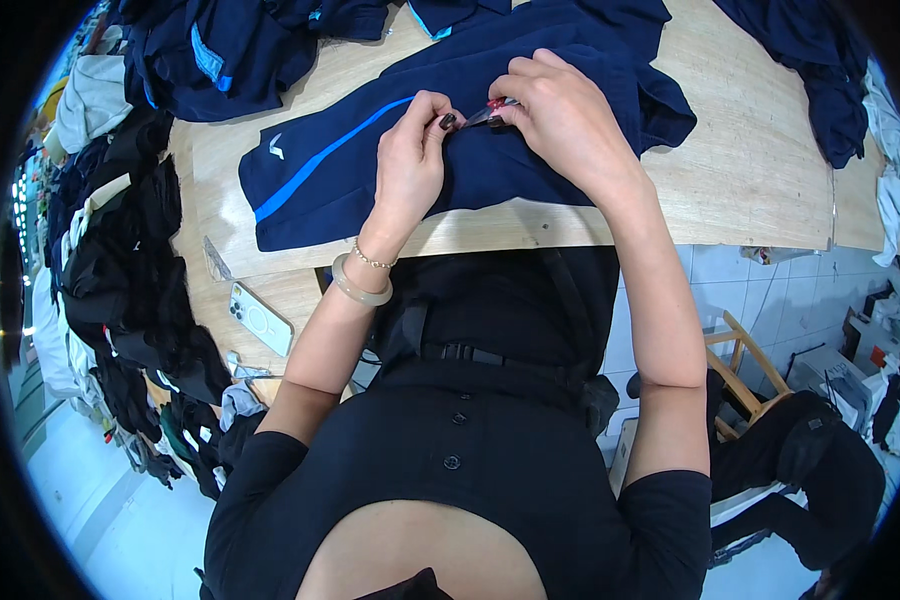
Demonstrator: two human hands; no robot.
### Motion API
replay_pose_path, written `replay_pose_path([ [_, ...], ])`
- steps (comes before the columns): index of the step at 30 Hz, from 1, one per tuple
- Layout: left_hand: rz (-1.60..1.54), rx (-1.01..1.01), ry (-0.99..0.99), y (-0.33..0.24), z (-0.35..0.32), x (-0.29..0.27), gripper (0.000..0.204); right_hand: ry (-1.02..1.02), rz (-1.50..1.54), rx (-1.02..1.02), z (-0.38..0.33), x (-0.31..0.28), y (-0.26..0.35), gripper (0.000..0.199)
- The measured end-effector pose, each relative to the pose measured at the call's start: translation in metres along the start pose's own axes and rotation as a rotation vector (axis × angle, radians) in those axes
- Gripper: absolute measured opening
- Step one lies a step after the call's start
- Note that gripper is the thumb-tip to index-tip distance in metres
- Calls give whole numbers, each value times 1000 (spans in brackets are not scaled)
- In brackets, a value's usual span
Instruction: Trimming excess threads from navy blue garments using small thread nippers at a textile factory workbench.
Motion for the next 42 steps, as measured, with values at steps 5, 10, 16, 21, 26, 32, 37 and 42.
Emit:
replay_pose_path([
  [5,14,9,7,-2,0,0,6,14,6,-1,1,2,0,15],
  [10,28,32,-9,-3,0,-2,6,6,17,-38,4,5,5,14],
  [16,-42,26,-33,-2,1,-3,6,13,46,-22,3,0,4,15],
  [21,342,234,-106,24,-2,-73,26,-239,373,395,-16,-35,-22,16],
  [26,704,-99,-649,127,-37,-253,33,-619,328,754,-81,-63,-105,28],
  [32,12,-744,-248,154,-63,-261,36,-521,569,984,-108,-51,-122,26],
  [37,158,-596,-231,135,-55,-234,19,-278,611,1040,-103,-34,-106,21],
  [42,97,-611,-215,136,-47,-243,22,-312,600,932,-86,-40,-90,12],
])
Point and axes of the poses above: each hand's wrist, its own z-axis towards the middle knuckle, its own x-axis out of the palm, y = z × x, the point moved 5 cm from there along z, towards the middle knuckle, and after that the axes turned 10 degrees about -y, right-handed, at the moved point
